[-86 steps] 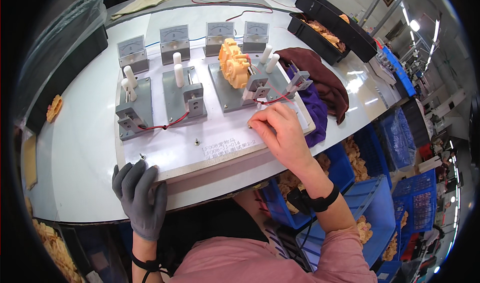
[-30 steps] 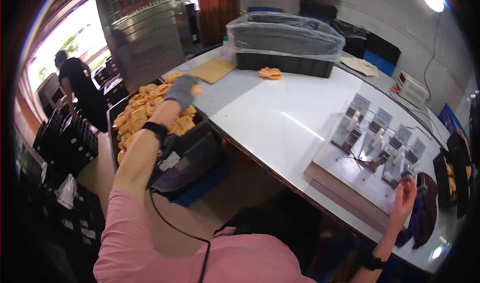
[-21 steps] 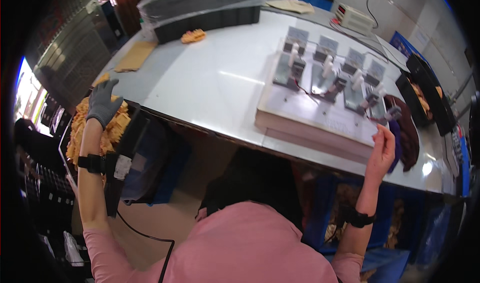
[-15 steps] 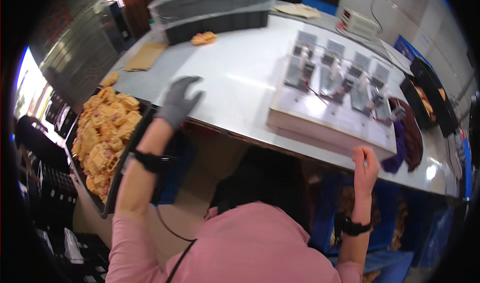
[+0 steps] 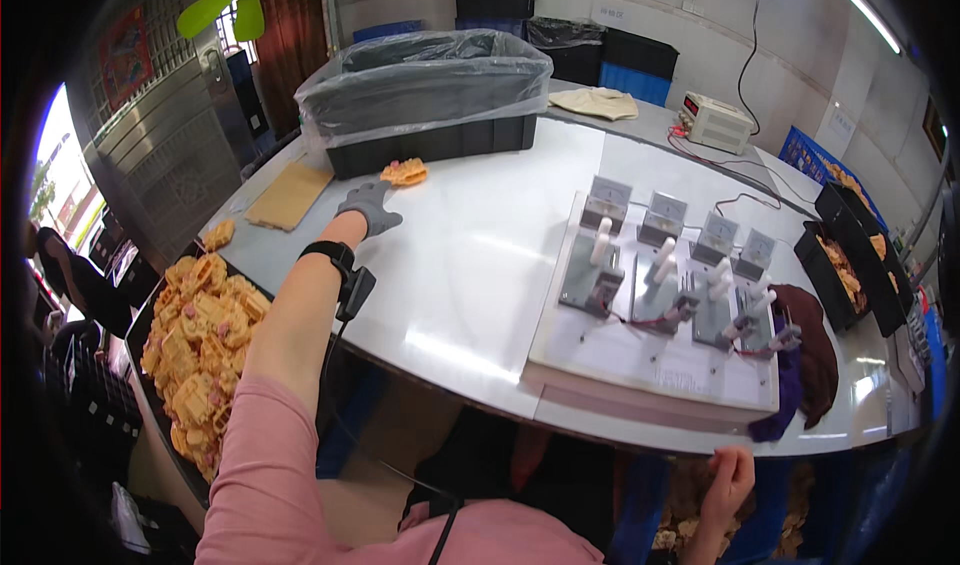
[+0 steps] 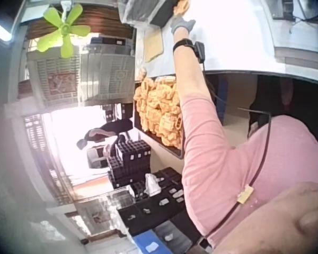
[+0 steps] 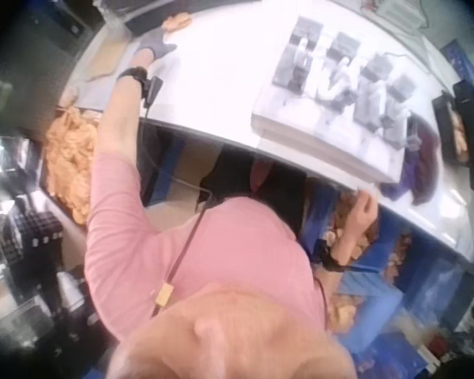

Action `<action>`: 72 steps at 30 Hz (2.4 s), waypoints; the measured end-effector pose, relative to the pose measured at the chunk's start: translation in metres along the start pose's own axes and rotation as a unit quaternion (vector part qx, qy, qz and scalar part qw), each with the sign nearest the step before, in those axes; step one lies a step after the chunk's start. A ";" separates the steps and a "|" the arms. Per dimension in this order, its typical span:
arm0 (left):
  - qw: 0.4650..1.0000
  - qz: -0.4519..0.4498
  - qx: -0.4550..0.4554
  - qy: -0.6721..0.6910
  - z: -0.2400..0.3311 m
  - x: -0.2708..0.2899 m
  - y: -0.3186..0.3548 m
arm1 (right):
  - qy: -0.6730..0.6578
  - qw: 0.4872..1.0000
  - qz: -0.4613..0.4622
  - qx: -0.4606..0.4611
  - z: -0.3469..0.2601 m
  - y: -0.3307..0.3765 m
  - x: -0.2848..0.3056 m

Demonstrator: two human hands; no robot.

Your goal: Testing plastic toy components on a circuit-testing jig.

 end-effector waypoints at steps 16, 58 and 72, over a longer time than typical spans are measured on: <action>0.994 -0.001 -0.030 0.103 0.027 -0.003 -0.106 | -0.196 0.930 -0.295 -0.103 -0.057 -0.038 -0.153; 0.337 -0.388 -0.181 0.838 0.185 0.048 0.170 | -0.178 0.962 -0.189 0.089 -0.050 -0.077 -0.228; 0.436 -0.281 -0.196 0.832 0.196 0.056 0.140 | -0.224 0.952 -0.207 0.039 -0.048 -0.075 -0.237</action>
Point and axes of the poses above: each hand's wrist, its own y-axis away from the middle knuckle, its own x-axis out of the back of the hand, z = x × y, the point moved 8 cm from there along -y, towards the middle knuckle, and after that the axes turned 14 degrees about -y, right-handed, at the moved point
